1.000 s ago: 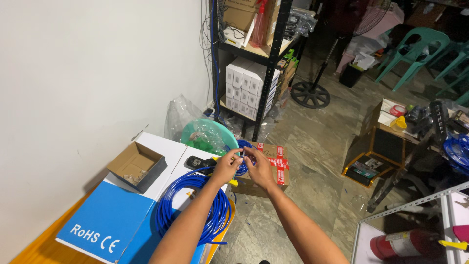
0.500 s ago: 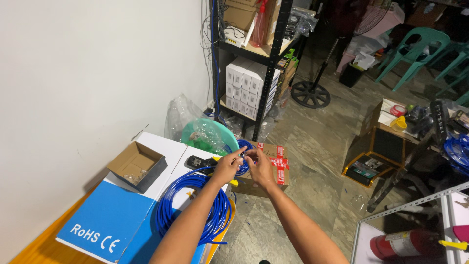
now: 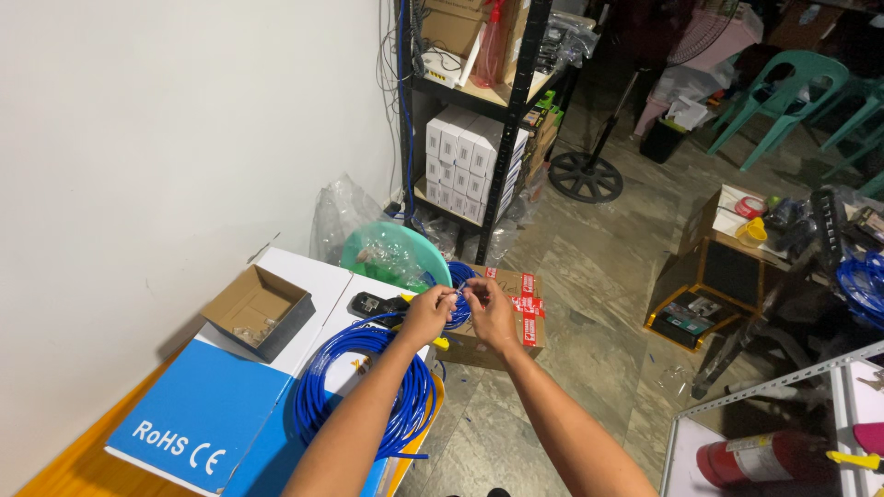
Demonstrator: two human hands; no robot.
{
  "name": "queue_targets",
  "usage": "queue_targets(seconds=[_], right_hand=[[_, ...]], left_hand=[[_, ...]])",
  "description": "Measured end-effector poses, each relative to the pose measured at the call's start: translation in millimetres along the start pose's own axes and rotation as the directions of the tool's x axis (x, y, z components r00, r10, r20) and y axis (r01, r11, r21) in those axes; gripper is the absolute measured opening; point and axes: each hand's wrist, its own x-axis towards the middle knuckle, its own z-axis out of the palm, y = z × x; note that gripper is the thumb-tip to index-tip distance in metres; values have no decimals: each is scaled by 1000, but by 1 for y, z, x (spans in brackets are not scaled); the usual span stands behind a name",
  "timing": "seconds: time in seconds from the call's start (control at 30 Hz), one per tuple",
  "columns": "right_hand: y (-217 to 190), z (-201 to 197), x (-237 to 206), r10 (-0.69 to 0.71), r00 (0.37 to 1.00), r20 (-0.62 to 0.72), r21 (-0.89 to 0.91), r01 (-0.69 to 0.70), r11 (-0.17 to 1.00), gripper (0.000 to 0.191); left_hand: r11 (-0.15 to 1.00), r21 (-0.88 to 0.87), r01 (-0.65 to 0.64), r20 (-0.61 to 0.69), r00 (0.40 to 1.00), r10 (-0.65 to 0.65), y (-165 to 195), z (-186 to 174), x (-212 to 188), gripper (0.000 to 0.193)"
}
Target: The person works at a bench with a coiled blue cable, attaching small connectors to the cable ends by hand. They pick up a yellow-handled pliers-like tool to crimp or secure a connector, then continue fitting connectors to the cable ends and set the tool down on the bench.
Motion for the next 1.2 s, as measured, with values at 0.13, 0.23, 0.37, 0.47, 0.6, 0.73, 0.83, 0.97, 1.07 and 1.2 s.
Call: queue_targets(seconds=[0.13, 0.23, 0.37, 0.47, 0.6, 0.73, 0.83, 0.97, 1.07, 1.2], right_hand=[[16, 3, 1, 65, 998, 20, 51, -66, 997, 18], [32, 6, 3, 110, 993, 39, 46, -111, 993, 15], [49, 15, 7, 173, 983, 59, 75, -177, 981, 15], [57, 24, 5, 184, 980, 77, 202, -196, 960, 16], [63, 29, 4, 272, 954, 127, 194, -293, 936, 20], [71, 22, 7, 206, 957, 204, 117, -233, 966, 21], [72, 18, 6, 64, 984, 164, -89, -50, 995, 33], [58, 17, -3, -236, 929, 285, -222, 303, 927, 70], [37, 16, -10, -90, 853, 514, -167, 202, 965, 96], [9, 12, -11, -24, 820, 571, -366, 281, 887, 105]], left_hand=[[999, -37, 12, 37, 999, -11, 0, -2, 1, 34], [999, -42, 1, 79, 997, 2, 1, -4, 1, 38], [999, -51, -8, 93, 996, 13, -1, -4, 3, 34], [998, -67, 15, 114, 993, -7, -6, -4, 4, 36], [994, -108, 2, 115, 993, 11, -12, -3, 6, 34], [994, -109, 25, 59, 998, -19, -11, 1, 6, 24], [997, -64, -45, 8, 999, 46, -9, 0, 4, 19], [989, -81, -123, -64, 991, 118, -10, 0, 4, 16], [973, -159, -165, -84, 985, 153, -12, 0, 7, 16], [986, -165, -3, -19, 1000, 0, -10, -1, 7, 21]])
